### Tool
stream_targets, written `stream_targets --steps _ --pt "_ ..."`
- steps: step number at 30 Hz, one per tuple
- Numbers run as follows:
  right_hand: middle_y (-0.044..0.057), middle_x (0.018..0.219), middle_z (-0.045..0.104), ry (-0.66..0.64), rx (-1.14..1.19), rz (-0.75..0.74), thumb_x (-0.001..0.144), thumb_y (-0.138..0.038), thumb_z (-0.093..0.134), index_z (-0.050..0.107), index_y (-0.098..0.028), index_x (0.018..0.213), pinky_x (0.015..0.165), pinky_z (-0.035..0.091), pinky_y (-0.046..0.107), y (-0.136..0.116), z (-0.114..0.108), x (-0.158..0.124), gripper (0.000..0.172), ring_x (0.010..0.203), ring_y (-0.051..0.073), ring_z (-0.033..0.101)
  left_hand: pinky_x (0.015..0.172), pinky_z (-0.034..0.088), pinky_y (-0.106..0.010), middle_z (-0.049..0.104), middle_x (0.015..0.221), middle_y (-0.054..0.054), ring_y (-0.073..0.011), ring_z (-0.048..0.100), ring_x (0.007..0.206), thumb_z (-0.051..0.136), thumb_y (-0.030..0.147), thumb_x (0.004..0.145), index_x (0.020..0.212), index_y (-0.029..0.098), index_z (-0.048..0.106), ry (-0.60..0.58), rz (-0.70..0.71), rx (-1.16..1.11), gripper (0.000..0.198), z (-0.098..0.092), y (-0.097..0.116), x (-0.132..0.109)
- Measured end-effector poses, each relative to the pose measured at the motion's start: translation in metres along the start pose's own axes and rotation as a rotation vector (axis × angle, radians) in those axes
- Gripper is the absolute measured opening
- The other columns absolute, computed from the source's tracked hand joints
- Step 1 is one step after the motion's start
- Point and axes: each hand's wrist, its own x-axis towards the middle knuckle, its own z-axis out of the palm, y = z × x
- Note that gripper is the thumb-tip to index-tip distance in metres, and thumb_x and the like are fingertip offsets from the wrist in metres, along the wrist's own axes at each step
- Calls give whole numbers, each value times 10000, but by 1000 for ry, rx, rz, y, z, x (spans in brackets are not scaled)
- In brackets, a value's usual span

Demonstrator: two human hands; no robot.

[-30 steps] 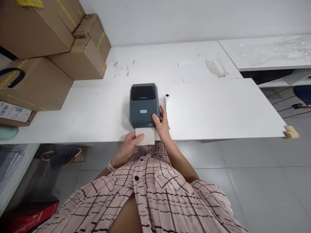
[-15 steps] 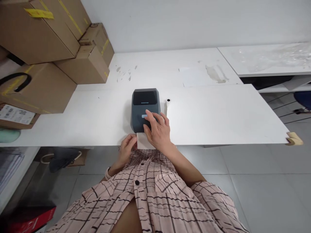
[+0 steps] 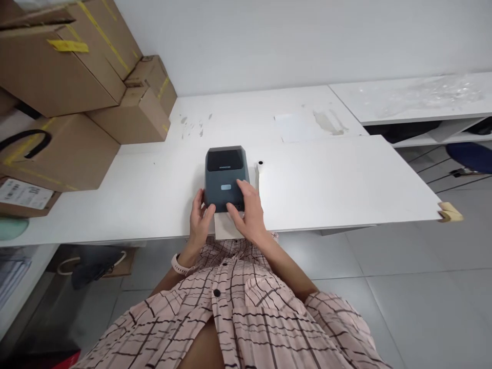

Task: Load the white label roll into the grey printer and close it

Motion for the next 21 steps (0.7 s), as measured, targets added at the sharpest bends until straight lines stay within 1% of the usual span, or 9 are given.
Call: stream_targets --steps 2,3,5,7,9,12,14,18,21 --pt "123 1681 372 51 171 219 1041 -515 505 254 -306 1643 1215 425 565 7 4 -13 685 1538 302 394 1253 408 -422 328 1725 -99 -310 349 1580 572 629 957 1641 292 302 -21 -44 -34 809 0 -3 -3" --pt "118 1713 317 58 249 301 1045 -539 485 223 -313 1655 1239 394 573 10 6 -17 701 1566 300 354 1261 396 -411 326 1727 -91 -297 338 1586 530 641 973 1644 288 304 -22 -55 -46 791 0 -4 -4" --pt "110 1734 280 58 367 381 1052 -565 457 200 -320 1660 1276 332 578 15 10 -23 705 1594 285 308 1282 359 -395 326 1728 -83 -269 321 1596 429 662 1003 1643 273 315 -7 -49 -56 758 1 -6 -4" --pt "115 1727 301 65 408 388 1050 -578 452 236 -311 1648 1289 307 576 16 13 -23 690 1597 270 307 1305 311 -390 322 1730 -81 -250 293 1608 355 682 1014 1640 261 327 23 -13 -34 755 3 -9 -3" --pt "130 1709 337 87 411 387 1042 -591 458 297 -287 1624 1284 320 570 16 14 -21 677 1585 267 334 1320 272 -389 308 1736 -74 -241 246 1624 319 695 1014 1630 261 355 61 21 5 755 5 -12 -1" --pt "148 1676 398 120 415 392 1032 -613 453 378 -262 1582 1264 363 562 15 13 -19 656 1558 277 387 1322 274 -401 274 1750 -55 -248 183 1641 290 694 1018 1596 266 430 102 38 17 733 5 -17 2" --pt "151 1655 433 133 421 391 1029 -627 443 406 -263 1561 1247 393 558 14 11 -18 646 1544 283 412 1323 277 -420 247 1758 -38 -256 180 1642 280 681 1025 1579 272 462 93 39 -2 713 3 -17 3" --pt "137 1660 428 110 394 347 1038 -653 379 368 -283 1578 1240 416 523 15 4 -6 655 1558 265 394 1322 284 -420 248 1759 -24 -259 241 1626 264 692 1021 1568 281 478 83 86 -28 717 -1 -7 10" --pt "132 1688 377 85 343 264 1049 -680 265 275 -290 1627 1246 405 525 18 -6 21 697 1581 260 350 1313 307 -413 318 1734 -17 -253 297 1606 237 690 1025 1557 308 486 101 171 -20 701 -1 13 29"
